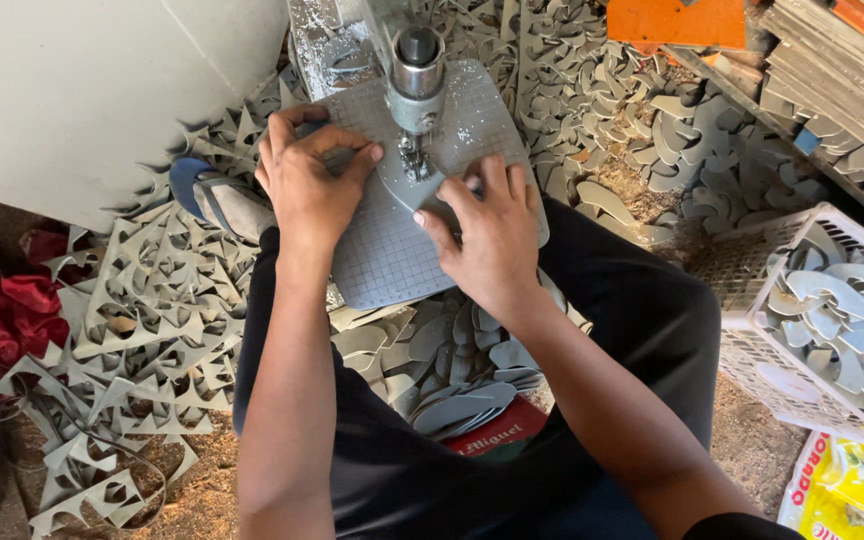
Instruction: The person sits on the floor and repeatedly places flat gray rubber pieces under a vertical cutting machine. They guide each piece through the blade to cut a curved shape, then remove the finished part and place it into a nearby crate. The process is repeated with multiple pieces.
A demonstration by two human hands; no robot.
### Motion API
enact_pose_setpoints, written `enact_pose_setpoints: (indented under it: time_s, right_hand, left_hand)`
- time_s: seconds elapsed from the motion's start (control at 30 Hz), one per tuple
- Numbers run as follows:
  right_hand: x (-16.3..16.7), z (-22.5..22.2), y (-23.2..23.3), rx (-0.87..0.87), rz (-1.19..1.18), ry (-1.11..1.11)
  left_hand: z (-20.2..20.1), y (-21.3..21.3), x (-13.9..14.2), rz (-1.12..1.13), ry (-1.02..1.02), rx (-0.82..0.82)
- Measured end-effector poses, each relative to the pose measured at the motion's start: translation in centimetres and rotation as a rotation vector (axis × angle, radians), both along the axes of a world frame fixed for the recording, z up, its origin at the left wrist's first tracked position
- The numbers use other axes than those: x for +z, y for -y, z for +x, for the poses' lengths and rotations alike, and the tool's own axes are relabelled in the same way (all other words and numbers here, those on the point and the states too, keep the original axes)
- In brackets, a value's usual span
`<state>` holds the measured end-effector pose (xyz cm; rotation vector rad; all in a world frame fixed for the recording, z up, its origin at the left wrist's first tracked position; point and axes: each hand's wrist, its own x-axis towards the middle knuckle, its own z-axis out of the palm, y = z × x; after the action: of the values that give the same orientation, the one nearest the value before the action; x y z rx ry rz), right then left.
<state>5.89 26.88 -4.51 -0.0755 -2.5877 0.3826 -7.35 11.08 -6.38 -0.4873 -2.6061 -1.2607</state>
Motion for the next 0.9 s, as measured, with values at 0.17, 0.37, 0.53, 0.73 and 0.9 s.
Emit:
enact_pose_setpoints:
  time_s: [0.17,0.37,0.53,0.73,0.9]
  right_hand:
    - [0.2,-0.2,0.3,-0.019,0.002,0.01]
    - [-0.5,-0.4,0.2,-0.036,-0.005,0.017]
    - [-0.5,-0.2,-0.5,0.021,-0.042,-0.019]
    - [1.3,3.3,-4.7,0.221,0.065,0.095]
    - [0.7,3.2,-5.8,0.255,-0.084,0.11]
  left_hand:
    - [-0.5,-0.2,0.1,-0.012,-0.005,-0.001]
    - [-0.6,-0.3,0.0,-0.011,-0.018,-0.003]
    - [0.2,-0.2,0.2,-0.008,-0.071,-0.004]
    - [4.3,0.7,0.9,-0.218,-0.241,-0.106]
    - [5.6,0.0,1.5,-0.277,-0.224,-0.175]
